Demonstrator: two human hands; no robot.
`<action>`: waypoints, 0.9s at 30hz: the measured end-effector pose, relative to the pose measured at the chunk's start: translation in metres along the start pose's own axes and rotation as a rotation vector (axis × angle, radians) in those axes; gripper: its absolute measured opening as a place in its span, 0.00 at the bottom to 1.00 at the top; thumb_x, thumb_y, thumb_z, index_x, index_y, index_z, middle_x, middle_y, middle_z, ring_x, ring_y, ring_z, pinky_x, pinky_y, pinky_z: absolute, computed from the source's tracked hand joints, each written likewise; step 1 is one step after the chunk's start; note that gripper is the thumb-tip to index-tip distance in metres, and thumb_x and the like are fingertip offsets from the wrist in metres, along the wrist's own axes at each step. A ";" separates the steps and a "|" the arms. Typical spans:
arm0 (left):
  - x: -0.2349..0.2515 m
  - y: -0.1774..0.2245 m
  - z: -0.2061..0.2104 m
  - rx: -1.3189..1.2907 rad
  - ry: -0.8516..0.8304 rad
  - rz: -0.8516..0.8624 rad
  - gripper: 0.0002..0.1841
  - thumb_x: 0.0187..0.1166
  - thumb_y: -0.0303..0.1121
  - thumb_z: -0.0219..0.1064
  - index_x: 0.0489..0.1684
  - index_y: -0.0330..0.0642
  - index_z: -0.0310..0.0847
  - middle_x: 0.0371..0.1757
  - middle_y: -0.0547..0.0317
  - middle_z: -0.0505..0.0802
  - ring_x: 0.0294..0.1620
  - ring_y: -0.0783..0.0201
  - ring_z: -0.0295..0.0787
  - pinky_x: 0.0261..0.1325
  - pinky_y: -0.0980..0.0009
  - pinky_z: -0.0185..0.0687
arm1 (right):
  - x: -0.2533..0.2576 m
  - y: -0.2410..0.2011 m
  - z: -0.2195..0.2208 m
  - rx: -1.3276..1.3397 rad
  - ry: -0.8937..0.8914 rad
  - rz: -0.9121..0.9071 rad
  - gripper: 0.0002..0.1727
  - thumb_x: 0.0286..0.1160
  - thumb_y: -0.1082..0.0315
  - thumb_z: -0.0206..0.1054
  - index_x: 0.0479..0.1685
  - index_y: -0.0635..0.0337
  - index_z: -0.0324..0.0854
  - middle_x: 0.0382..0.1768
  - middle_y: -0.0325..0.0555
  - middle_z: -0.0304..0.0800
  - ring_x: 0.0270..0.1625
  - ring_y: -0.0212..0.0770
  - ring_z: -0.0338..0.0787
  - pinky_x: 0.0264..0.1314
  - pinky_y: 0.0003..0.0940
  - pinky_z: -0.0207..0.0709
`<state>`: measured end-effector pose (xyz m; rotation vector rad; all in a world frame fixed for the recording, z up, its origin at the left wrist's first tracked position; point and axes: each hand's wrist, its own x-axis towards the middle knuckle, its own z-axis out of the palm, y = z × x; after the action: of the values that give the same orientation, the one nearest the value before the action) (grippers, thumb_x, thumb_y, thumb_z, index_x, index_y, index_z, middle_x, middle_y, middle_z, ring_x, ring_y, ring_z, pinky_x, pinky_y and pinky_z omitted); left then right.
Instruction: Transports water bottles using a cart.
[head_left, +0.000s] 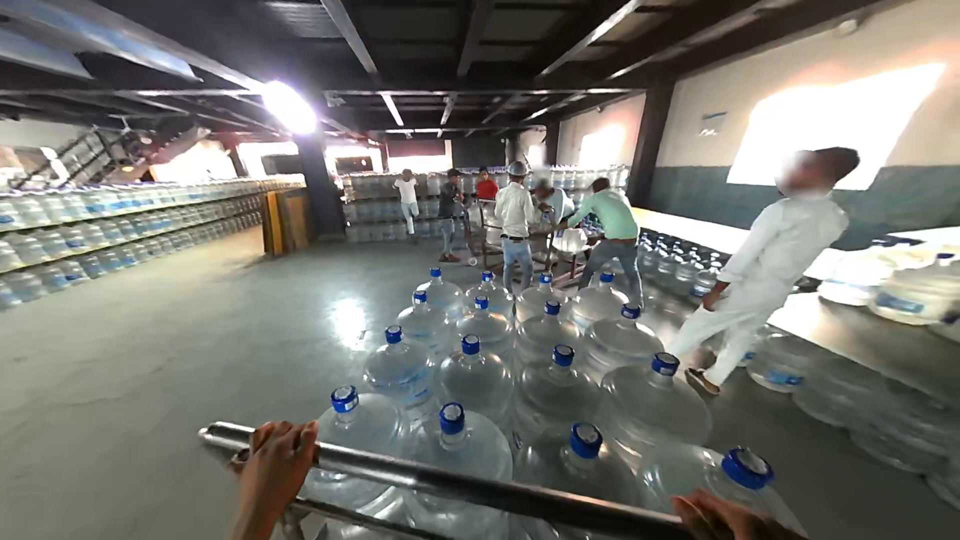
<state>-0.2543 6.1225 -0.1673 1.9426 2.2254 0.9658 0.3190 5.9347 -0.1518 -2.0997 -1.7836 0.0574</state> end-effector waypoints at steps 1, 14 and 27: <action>0.003 0.002 0.001 0.016 -0.034 0.005 0.27 0.91 0.52 0.50 0.54 0.43 0.93 0.65 0.44 0.90 0.83 0.35 0.67 0.78 0.22 0.48 | 0.001 -0.002 0.000 -0.012 0.011 0.005 0.32 0.84 0.37 0.53 0.49 0.55 0.92 0.34 0.55 0.94 0.39 0.60 0.94 0.44 0.68 0.80; 0.047 0.026 0.017 0.079 -0.182 0.064 0.25 0.93 0.47 0.50 0.55 0.38 0.91 0.63 0.39 0.88 0.80 0.35 0.70 0.77 0.34 0.65 | 0.049 0.008 0.028 -0.092 0.259 -0.117 0.35 0.82 0.33 0.45 0.26 0.49 0.87 0.17 0.41 0.83 0.24 0.47 0.87 0.26 0.52 0.75; 0.063 0.027 0.038 0.061 -0.122 0.136 0.28 0.93 0.47 0.47 0.58 0.32 0.87 0.68 0.32 0.86 0.82 0.29 0.68 0.74 0.29 0.65 | 0.076 0.006 0.036 -0.101 0.274 -0.085 0.37 0.83 0.33 0.43 0.31 0.51 0.91 0.21 0.45 0.88 0.27 0.52 0.90 0.30 0.59 0.78</action>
<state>-0.2286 6.1961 -0.1630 2.1402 2.1060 0.7772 0.3290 6.0159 -0.1710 -1.9841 -1.7369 -0.3334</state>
